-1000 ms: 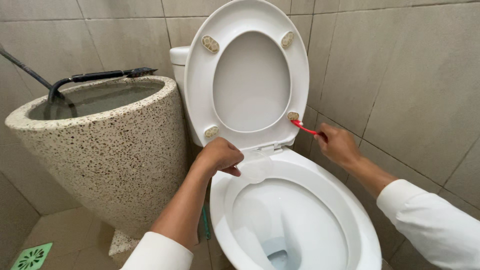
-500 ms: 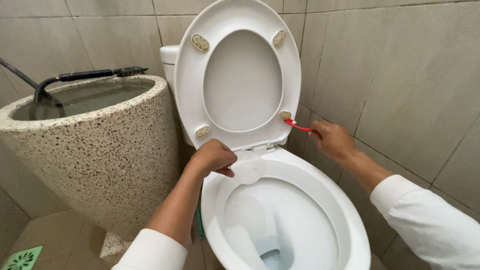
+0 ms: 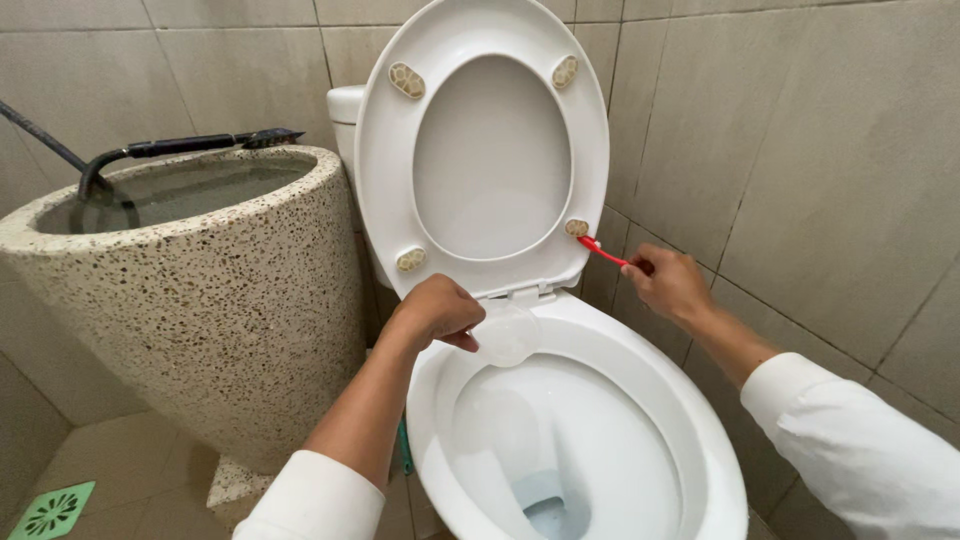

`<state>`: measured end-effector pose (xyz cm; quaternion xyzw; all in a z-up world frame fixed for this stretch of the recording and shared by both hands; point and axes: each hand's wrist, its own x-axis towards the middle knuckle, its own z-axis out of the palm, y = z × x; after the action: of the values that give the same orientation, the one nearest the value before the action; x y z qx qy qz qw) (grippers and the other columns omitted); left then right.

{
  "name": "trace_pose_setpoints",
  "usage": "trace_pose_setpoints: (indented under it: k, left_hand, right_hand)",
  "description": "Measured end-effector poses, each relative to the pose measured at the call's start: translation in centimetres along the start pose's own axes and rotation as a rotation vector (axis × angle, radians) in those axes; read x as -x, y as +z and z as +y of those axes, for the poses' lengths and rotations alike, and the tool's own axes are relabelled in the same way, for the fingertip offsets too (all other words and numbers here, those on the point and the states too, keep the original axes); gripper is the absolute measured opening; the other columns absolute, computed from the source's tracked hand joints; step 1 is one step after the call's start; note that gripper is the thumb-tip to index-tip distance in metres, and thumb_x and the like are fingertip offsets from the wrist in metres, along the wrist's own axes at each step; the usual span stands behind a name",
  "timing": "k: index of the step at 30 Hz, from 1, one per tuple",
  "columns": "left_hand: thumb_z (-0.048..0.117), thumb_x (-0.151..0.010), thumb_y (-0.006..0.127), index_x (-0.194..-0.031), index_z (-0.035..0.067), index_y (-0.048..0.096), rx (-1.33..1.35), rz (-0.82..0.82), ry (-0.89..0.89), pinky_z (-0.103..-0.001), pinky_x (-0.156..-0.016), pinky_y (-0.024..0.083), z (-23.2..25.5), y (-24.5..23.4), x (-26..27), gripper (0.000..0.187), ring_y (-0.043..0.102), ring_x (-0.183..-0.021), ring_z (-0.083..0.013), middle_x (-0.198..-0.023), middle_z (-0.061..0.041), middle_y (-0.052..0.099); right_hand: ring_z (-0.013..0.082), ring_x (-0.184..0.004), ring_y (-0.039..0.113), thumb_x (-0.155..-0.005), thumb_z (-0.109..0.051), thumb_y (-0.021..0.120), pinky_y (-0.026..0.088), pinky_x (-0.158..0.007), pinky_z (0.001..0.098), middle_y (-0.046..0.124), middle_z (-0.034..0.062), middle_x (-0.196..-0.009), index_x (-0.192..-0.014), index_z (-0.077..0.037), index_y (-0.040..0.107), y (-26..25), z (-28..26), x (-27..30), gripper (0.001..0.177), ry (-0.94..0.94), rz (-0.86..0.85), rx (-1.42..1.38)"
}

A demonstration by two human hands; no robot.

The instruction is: The person scrubs the toilet seat and lid with a red toothbrush, repeatedly dipping the brush into a small plastic cup of water. They clean the underside of the lid, the hinges, and the rim of the seat, then lower the seat and continue scrubbing the rim and underside of the seat.

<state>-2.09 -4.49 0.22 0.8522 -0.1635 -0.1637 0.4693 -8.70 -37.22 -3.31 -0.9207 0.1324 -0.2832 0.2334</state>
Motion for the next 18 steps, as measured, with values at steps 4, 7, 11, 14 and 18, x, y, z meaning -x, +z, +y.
trace_pose_setpoints:
  k: [4, 7, 11, 14, 18]
  left_hand:
    - [0.005, -0.079, 0.066, -0.061, 0.000, 0.059, -0.040, -0.002, -0.001, -0.028, -0.055, 0.056, -0.2, 0.3, 0.1, 0.020, 0.080, -0.066, -0.0245, -0.062, -0.009, 0.065]
    - [0.004, -0.078, 0.065, -0.061, 0.001, 0.062, -0.033, 0.004, -0.014, -0.027, -0.056, 0.056, -0.2, 0.5, 0.4, 0.018, 0.080, -0.066, -0.0240, -0.063, -0.009, 0.067]
    - [0.002, -0.077, 0.062, -0.062, 0.000, 0.062, 0.003, 0.024, 0.005, -0.027, -0.056, 0.058, 0.0, 0.3, 0.8, 0.016, 0.080, -0.065, -0.0243, -0.063, -0.009, 0.065]
    - [0.002, -0.078, 0.064, -0.061, 0.000, 0.062, 0.027, 0.060, -0.029, -0.028, -0.055, 0.058, -0.4, -0.1, 0.7, 0.017, 0.079, -0.065, -0.0240, -0.063, -0.008, 0.066]
    - [0.001, -0.077, 0.063, -0.058, 0.000, 0.057, 0.089, 0.062, -0.009, -0.027, -0.054, 0.058, -2.1, -1.2, 0.3, 0.020, 0.079, -0.063, -0.0235, -0.061, -0.007, 0.062]
  right_hand:
    - [0.0275, -0.067, 0.069, -0.095, -0.027, 0.071, 0.053, -0.063, 0.0414, 0.075, 0.0119, -0.085, -0.097, -0.006, 0.073, 0.4, 1.2, -1.3, 0.021, -0.313, 0.094, 0.126]
    - [0.0275, -0.069, 0.071, -0.094, -0.028, 0.071, 0.054, -0.064, 0.0424, 0.076, 0.0119, -0.085, -0.102, -0.009, 0.075, 0.0, 2.1, -1.3, 0.021, -0.233, 0.081, 0.136]
    - [0.0260, -0.069, 0.072, -0.100, -0.029, 0.067, 0.054, -0.065, 0.0417, 0.077, 0.0121, -0.086, -0.107, -0.010, 0.075, -1.9, 1.1, -0.3, 0.022, -0.097, 0.097, 0.177]
    - [0.0268, -0.070, 0.070, -0.098, -0.032, 0.067, 0.055, -0.065, 0.0415, 0.077, 0.0130, -0.084, -0.108, -0.010, 0.075, -3.7, -1.8, 1.0, 0.026, -0.050, -0.006, 0.029]
    - [0.0278, -0.073, 0.070, -0.095, -0.037, 0.071, 0.054, -0.069, 0.0422, 0.077, 0.0114, -0.079, -0.106, -0.014, 0.080, -4.7, -8.1, 3.3, 0.026, -0.061, -0.250, 0.080]
